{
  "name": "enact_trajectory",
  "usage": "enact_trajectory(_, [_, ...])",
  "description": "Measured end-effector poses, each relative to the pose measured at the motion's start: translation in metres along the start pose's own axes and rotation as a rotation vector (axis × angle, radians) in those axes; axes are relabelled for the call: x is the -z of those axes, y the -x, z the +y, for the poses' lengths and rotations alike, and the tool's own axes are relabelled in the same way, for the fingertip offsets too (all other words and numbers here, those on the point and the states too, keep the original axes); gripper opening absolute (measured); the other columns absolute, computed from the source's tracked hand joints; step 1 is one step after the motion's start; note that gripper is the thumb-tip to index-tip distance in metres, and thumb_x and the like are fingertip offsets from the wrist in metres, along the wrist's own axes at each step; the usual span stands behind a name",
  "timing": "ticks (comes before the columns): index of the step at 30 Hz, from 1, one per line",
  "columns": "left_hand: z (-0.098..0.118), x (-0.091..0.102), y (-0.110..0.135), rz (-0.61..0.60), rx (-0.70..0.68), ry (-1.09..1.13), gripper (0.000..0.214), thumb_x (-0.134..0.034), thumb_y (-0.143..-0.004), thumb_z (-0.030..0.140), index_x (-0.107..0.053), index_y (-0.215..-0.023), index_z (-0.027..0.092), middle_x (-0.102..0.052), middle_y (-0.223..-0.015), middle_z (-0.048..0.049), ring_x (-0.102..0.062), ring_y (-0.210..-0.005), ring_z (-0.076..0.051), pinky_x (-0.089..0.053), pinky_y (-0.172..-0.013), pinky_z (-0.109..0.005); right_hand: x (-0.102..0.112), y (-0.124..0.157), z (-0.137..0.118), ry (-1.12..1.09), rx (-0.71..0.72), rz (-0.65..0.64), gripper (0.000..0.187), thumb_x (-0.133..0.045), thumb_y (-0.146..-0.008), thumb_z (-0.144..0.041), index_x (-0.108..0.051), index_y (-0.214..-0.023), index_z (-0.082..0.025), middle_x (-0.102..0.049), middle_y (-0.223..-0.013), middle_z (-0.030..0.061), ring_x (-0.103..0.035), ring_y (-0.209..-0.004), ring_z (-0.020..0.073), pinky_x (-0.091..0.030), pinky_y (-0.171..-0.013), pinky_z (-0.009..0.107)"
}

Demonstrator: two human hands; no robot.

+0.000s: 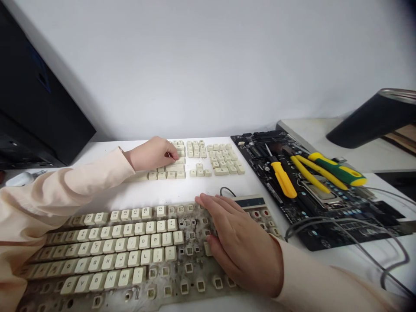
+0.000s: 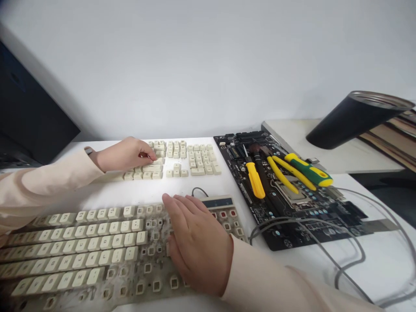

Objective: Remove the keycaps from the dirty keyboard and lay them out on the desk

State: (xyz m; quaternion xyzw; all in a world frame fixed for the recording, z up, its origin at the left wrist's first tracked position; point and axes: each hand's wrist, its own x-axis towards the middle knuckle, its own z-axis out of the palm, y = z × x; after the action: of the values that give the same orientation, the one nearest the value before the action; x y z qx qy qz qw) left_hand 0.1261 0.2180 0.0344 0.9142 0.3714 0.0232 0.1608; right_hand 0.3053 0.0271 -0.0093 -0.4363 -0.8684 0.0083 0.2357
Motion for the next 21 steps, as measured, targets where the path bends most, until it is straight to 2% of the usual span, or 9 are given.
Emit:
enact_trajectory(9, [0.0, 0.001, 0.0, 0.005, -0.018, 0.0, 0.02, -0.054, -0.076, 0.021, -0.071, -0.085, 0.017, -0.072, -0.088, -0.0021, -0.063, -0.075, -0.014, -0.045, -0.069, -0.024, -0.001, 0.0, 0.0, -0.004, 0.001, 0.007, 0.049, -0.036, -0.08, -0.011, -0.031, -0.128, 0.0, -0.057, -0.117, 0.0198, -0.051, -0.11, 0.0282, -0.046, -0.091, 0.05])
enact_trajectory(15, [0.003, 0.012, 0.008, 0.101, -0.039, -0.069, 0.022, -0.052, -0.077, 0.025, -0.07, -0.087, 0.016, -0.071, -0.089, -0.0038, -0.062, -0.079, -0.016, -0.044, -0.071, -0.025, -0.001, 0.001, 0.0, 0.004, -0.008, -0.007, 0.049, -0.035, -0.081, -0.012, -0.031, -0.128, 0.0, -0.056, -0.118, 0.0197, -0.051, -0.111, 0.0286, -0.046, -0.092, 0.05])
enact_trajectory(21, [0.006, 0.008, 0.013, 0.01, -0.057, -0.06, 0.017, -0.054, -0.076, 0.026, -0.069, -0.079, 0.018, -0.07, -0.082, -0.0001, -0.061, -0.074, -0.014, -0.042, -0.068, -0.023, -0.001, 0.0, 0.0, 0.027, -0.007, -0.018, 0.051, -0.036, -0.08, -0.012, -0.029, -0.129, 0.0, -0.057, -0.117, 0.0199, -0.051, -0.111, 0.029, -0.047, -0.091, 0.05])
